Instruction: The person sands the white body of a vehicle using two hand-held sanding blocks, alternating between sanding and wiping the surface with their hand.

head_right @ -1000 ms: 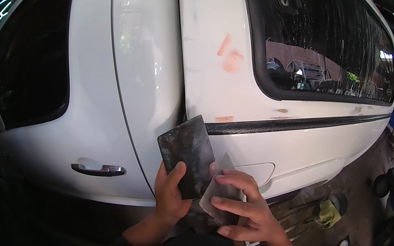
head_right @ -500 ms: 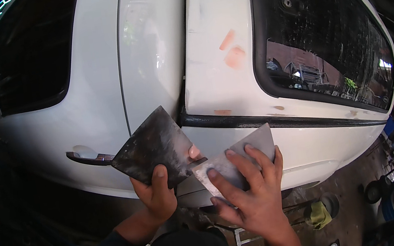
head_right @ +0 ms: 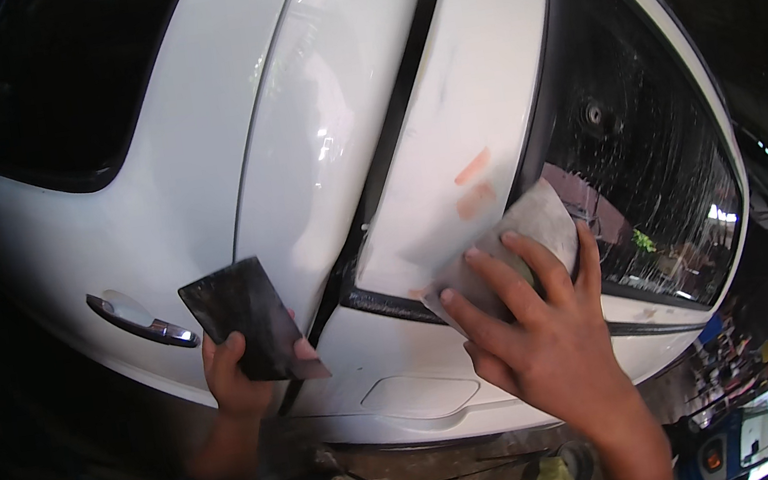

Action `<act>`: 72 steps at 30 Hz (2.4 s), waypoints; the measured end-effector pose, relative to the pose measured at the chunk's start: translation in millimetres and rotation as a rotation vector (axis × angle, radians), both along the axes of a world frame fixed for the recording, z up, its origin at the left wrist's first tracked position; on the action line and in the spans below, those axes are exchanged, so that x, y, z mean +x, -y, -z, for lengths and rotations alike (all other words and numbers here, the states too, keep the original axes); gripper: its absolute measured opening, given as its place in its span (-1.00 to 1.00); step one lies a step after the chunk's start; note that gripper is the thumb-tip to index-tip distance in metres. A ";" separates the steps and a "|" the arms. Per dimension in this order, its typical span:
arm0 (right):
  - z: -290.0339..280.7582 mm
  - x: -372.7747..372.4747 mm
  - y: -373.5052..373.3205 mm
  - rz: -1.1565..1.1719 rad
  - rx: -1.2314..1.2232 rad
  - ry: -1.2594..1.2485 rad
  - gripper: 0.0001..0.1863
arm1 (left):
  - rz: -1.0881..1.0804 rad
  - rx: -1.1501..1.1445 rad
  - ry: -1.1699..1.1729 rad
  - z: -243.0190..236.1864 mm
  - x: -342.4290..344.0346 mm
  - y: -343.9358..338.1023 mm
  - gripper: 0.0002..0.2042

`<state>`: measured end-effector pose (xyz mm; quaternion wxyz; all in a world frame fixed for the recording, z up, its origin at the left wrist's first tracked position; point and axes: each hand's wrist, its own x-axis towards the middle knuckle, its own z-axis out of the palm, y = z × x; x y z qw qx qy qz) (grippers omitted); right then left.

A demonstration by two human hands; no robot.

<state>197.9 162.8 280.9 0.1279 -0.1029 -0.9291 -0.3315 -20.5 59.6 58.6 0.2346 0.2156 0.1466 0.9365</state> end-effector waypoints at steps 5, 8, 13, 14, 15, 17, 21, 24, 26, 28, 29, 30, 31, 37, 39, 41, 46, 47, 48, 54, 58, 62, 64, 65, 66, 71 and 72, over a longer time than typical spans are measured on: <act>-38.0 -47.6 -13.1 -0.047 0.121 0.144 -0.50 | 0.151 0.100 -0.010 55.5 -7.9 -23.4 -0.43; -47.3 -58.3 -24.7 -0.077 0.171 0.187 -0.50 | 0.169 0.151 -0.058 52.8 -12.3 -23.8 -0.42; -48.2 -66.7 -28.6 -0.076 0.219 0.261 -0.48 | 0.126 0.108 -0.111 41.9 -12.9 -19.6 -0.43; -47.2 -65.5 -30.0 -0.086 0.220 0.261 -0.49 | 0.116 0.101 -0.128 41.4 -12.3 -18.8 -0.43; -46.8 -69.0 -32.0 -0.092 0.227 0.266 -0.49 | 0.112 0.087 -0.117 41.2 -12.9 -18.6 -0.43; -45.8 -74.3 -37.3 -0.102 0.238 0.272 -0.49 | 0.106 0.056 -0.101 40.3 -13.3 -18.0 -0.43; -45.3 -80.5 -42.9 -0.103 0.251 0.274 -0.49 | 0.111 0.043 -0.065 43.0 -10.5 -19.0 -0.44; -43.9 -81.8 -45.9 -0.117 0.272 0.269 -0.50 | 0.121 0.038 -0.062 39.2 -9.2 -16.6 -0.44; -43.3 -80.2 -47.8 -0.118 0.273 0.266 -0.51 | 0.106 0.039 -0.055 38.5 -7.8 -15.0 -0.44; -41.4 -73.3 -53.6 -0.124 0.261 0.262 -0.52 | 0.112 0.026 -0.062 39.2 -7.5 -14.9 -0.44; -40.9 -68.8 -55.9 -0.128 0.252 0.260 -0.53 | 0.114 0.020 -0.066 39.4 -7.6 -15.1 -0.43; -40.6 -64.8 -56.7 -0.116 0.245 0.261 -0.54 | 0.107 0.010 -0.075 39.2 -7.7 -15.6 -0.43; -39.9 -60.4 -57.4 -0.106 0.236 0.259 -0.54 | 0.098 -0.002 -0.085 38.9 -7.6 -16.0 -0.43; -44.0 -61.6 -44.4 -0.104 0.239 0.249 -0.56 | 0.067 -0.001 -0.089 43.8 -9.2 -19.7 -0.44; -42.8 -67.8 -45.2 -0.124 0.254 0.242 -0.57 | 0.063 0.000 -0.077 44.1 -8.3 -20.4 -0.44; -41.9 -73.2 -49.6 -0.127 0.248 0.239 -0.57 | 0.058 -0.011 -0.069 43.2 -7.7 -18.9 -0.43; -37.7 -69.0 -61.1 -0.151 0.251 0.233 -0.58 | 0.045 0.011 -0.082 51.3 -7.9 -16.7 -0.42; -37.7 -63.8 -61.9 -0.145 0.257 0.240 -0.58 | 0.053 0.012 -0.089 52.7 -8.7 -16.7 -0.41; -38.1 -58.8 -62.9 -0.132 0.243 0.240 -0.55 | 0.065 0.001 -0.094 50.5 -8.8 -15.6 -0.41; -42.5 -52.5 -47.0 -0.079 0.217 0.236 -0.57 | 0.145 0.007 -0.096 38.2 -13.6 -14.1 -0.42; -41.6 -64.4 -48.0 -0.132 0.237 0.231 -0.56 | 0.140 0.022 -0.094 38.4 -14.0 -14.9 -0.43; -40.5 -71.7 -52.7 -0.158 0.264 0.227 -0.57 | 0.149 0.028 -0.096 40.6 -14.4 -15.5 -0.43; -41.4 -76.0 -49.0 -0.149 0.254 0.237 -0.57 | 0.150 0.021 -0.103 41.0 -14.8 -14.8 -0.44; -41.6 -77.3 -47.9 -0.144 0.249 0.242 -0.58 | 0.151 0.017 -0.106 40.9 -14.9 -14.4 -0.44; -41.3 -77.5 -49.4 -0.144 0.244 0.241 -0.58 | 0.150 0.020 -0.102 39.0 -14.8 -13.5 -0.44; -42.1 -61.5 -56.1 -0.104 0.217 0.265 -0.56 | 0.168 0.015 -0.099 40.7 -12.8 -12.3 -0.44; -43.3 -58.2 -55.3 -0.089 0.214 0.268 -0.56 | 0.162 0.014 -0.104 40.3 -13.3 -12.0 -0.44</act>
